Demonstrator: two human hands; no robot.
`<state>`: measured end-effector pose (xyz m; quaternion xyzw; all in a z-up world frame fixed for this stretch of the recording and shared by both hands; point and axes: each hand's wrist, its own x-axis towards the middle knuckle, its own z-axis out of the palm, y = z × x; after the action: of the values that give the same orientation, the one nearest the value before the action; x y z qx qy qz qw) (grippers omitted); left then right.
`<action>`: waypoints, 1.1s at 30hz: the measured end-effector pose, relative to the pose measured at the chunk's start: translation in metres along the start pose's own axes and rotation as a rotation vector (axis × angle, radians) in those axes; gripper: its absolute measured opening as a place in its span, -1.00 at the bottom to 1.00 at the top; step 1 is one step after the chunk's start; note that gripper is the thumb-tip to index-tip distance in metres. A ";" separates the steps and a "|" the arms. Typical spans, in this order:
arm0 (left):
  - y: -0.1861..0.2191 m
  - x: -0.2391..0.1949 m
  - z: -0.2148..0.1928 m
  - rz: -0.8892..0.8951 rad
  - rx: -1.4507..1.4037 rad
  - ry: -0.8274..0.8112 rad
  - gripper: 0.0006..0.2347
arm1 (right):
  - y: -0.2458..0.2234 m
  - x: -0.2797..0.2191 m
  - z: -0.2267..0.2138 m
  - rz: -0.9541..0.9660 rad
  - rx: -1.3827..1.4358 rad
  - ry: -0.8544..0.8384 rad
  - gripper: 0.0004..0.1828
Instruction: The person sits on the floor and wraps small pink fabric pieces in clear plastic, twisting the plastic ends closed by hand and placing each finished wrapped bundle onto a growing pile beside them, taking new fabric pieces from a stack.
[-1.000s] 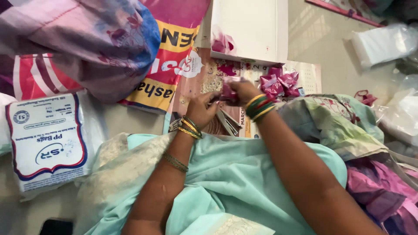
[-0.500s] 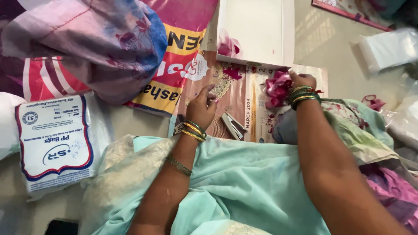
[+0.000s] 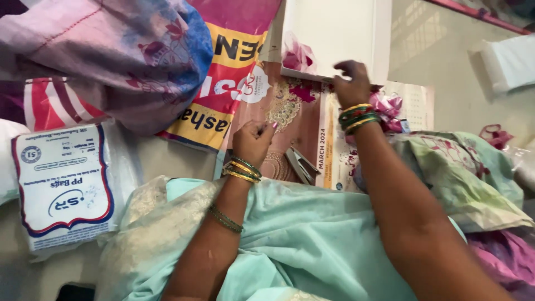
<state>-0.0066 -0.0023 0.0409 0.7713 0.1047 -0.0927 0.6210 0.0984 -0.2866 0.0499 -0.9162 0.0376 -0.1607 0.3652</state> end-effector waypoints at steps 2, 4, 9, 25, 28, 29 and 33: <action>-0.008 0.003 0.002 0.135 -0.009 0.057 -0.85 | -0.047 -0.003 0.006 0.005 -0.125 -0.063 -0.69; -0.014 0.006 0.004 0.269 -0.017 0.111 -0.84 | -0.071 -0.002 0.014 0.008 -0.253 -0.128 -0.64; -0.011 0.004 0.005 0.193 -0.085 -0.011 -0.75 | -0.043 0.015 0.039 0.220 -0.338 -0.325 -0.35; 0.061 -0.032 -0.022 0.756 0.242 0.058 -0.38 | -0.168 -0.030 -0.074 -0.072 -0.349 -0.389 -0.81; 0.070 -0.044 -0.029 0.950 0.365 0.058 -0.41 | -0.172 -0.081 -0.083 -0.226 -0.266 -0.400 -0.53; 0.068 -0.046 -0.030 1.000 0.366 0.029 -0.55 | -0.169 -0.092 -0.081 -0.152 -0.246 -0.441 -0.56; 0.062 -0.057 -0.037 1.061 0.546 -0.066 -0.72 | -0.164 -0.116 -0.079 -0.128 -0.199 -0.529 -0.64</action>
<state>-0.0434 0.0181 0.1225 0.8467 -0.3414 0.1827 0.3648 -0.0446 -0.1967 0.1847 -0.9581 -0.1014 0.0653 0.2598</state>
